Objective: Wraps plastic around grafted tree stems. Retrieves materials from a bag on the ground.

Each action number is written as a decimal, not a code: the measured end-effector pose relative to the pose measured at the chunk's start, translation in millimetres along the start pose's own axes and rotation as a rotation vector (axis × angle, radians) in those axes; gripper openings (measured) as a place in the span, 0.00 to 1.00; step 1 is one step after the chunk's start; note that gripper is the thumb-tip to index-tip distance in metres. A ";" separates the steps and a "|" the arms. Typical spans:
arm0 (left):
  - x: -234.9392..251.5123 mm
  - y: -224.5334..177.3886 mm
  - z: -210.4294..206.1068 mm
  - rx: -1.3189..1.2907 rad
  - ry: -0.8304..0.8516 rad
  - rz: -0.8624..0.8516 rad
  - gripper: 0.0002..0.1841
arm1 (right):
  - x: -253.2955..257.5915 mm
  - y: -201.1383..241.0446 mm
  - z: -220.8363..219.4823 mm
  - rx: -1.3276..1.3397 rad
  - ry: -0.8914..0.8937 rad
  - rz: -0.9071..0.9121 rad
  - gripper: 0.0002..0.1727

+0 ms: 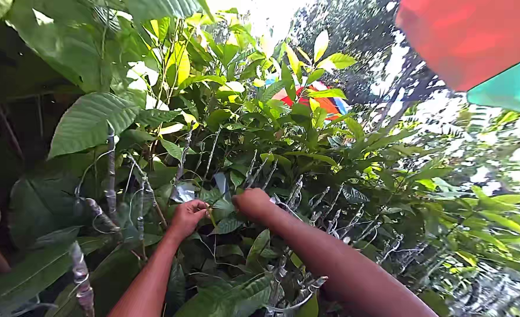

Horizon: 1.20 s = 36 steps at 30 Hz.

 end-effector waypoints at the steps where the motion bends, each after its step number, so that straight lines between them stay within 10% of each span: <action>1: 0.9 -3.5 -0.2 -0.028 -0.066 0.004 0.07 | -10.4 16.5 -5.2 -0.027 -0.031 0.043 0.17; 5: -1.4 -19.2 -13.5 0.227 -0.074 0.004 0.11 | -49.5 70.1 19.6 0.207 -0.029 0.372 0.15; 8: 1.3 -10.2 -24.7 0.348 0.131 -0.008 0.12 | -28.8 14.3 47.3 0.656 0.023 0.464 0.19; 13: -0.1 -19.9 -15.1 0.111 0.048 -0.034 0.08 | -24.7 8.2 8.0 0.107 -0.063 0.155 0.18; 18: 5.6 -29.5 -34.7 0.355 0.190 0.081 0.12 | -33.8 10.0 47.9 0.636 0.041 0.480 0.18; 21: 7.3 -19.6 -26.5 0.366 0.158 -0.023 0.12 | 5.6 -37.3 22.3 0.328 0.073 0.268 0.21; 28: 12.4 -25.1 -16.4 -0.035 -0.191 0.009 0.06 | -14.9 8.6 7.7 0.149 -0.043 0.204 0.17; 31: 11.1 -31.0 -22.7 0.251 -0.109 0.018 0.09 | -37.1 42.6 36.5 0.295 -0.027 0.401 0.15; 36: 8.9 -23.1 -26.4 0.391 0.036 -0.082 0.11 | 9.0 -37.0 39.0 0.508 0.040 0.366 0.20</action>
Point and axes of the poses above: each hand's wrist, its own x-axis towards the middle knuckle, its own z-axis out of the back of the hand, y = z × x, the point moved 2 cm from there along x, towards the middle knuckle, and after that the axes turned 15 degrees about y, right-handed, at the moved point
